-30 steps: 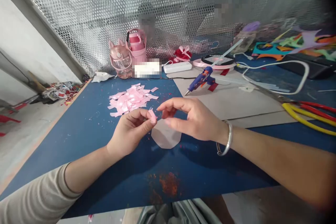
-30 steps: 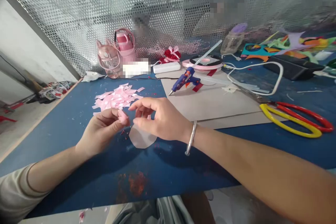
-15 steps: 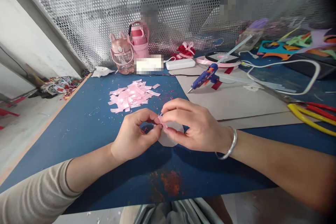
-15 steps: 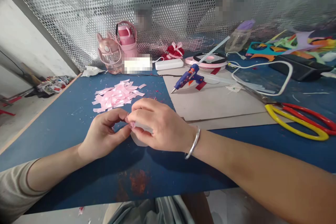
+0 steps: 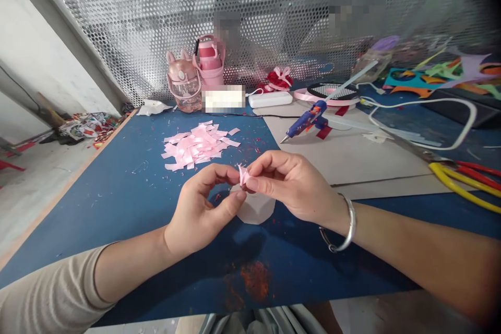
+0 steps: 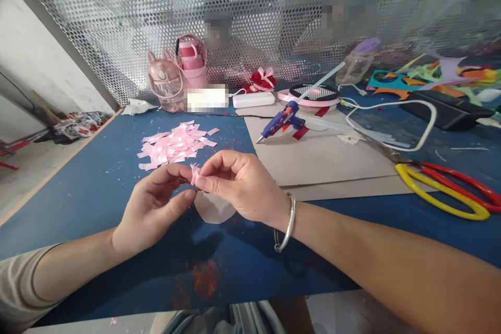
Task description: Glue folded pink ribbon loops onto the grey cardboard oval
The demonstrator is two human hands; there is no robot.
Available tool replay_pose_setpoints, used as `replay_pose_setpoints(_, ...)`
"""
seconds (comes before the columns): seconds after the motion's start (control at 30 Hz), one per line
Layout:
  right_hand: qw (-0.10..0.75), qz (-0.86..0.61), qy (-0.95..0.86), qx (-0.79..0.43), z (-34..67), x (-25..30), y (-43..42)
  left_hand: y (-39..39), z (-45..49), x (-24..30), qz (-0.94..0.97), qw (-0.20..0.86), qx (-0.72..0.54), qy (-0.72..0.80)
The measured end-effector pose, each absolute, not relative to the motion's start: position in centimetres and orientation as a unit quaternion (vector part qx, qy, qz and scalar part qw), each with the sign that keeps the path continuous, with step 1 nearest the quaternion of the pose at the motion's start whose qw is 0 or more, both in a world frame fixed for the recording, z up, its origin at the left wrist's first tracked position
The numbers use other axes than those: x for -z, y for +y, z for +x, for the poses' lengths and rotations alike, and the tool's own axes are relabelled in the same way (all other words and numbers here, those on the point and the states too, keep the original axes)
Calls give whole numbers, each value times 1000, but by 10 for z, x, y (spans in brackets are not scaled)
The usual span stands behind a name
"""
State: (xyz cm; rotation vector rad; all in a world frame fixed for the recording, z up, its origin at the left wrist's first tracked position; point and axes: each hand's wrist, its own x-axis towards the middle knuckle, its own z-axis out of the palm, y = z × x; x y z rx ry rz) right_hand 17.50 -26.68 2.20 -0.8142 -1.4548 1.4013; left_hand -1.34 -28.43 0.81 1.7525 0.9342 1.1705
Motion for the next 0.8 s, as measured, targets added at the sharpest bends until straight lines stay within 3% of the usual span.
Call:
replay_pose_setpoints(0.17, 468, -325, -614, -546, 172, -22, -270, -284, -13, -7, 706, 347, -478, 392)
replay_pose_setpoints(0.4, 505, -296, -723, -367, 182, -23, -269, -277, -7, -11, 461, 675, -446, 366)
replay_pose_setpoints(0.53, 485, -251, -798, -254, 188, -24, -264, -278, -7, -15, 375, 770, -387, 341)
replay_pose_setpoints(0.7, 455, -255, -830, -198, 190, -29, -262, -280, -8, -16, 392, 770, -374, 338)
replay_pose_setpoints(0.8, 449, -270, -832, -185, 190, -31, -263, -280, -9, -12, 498, 671, -427, 346)
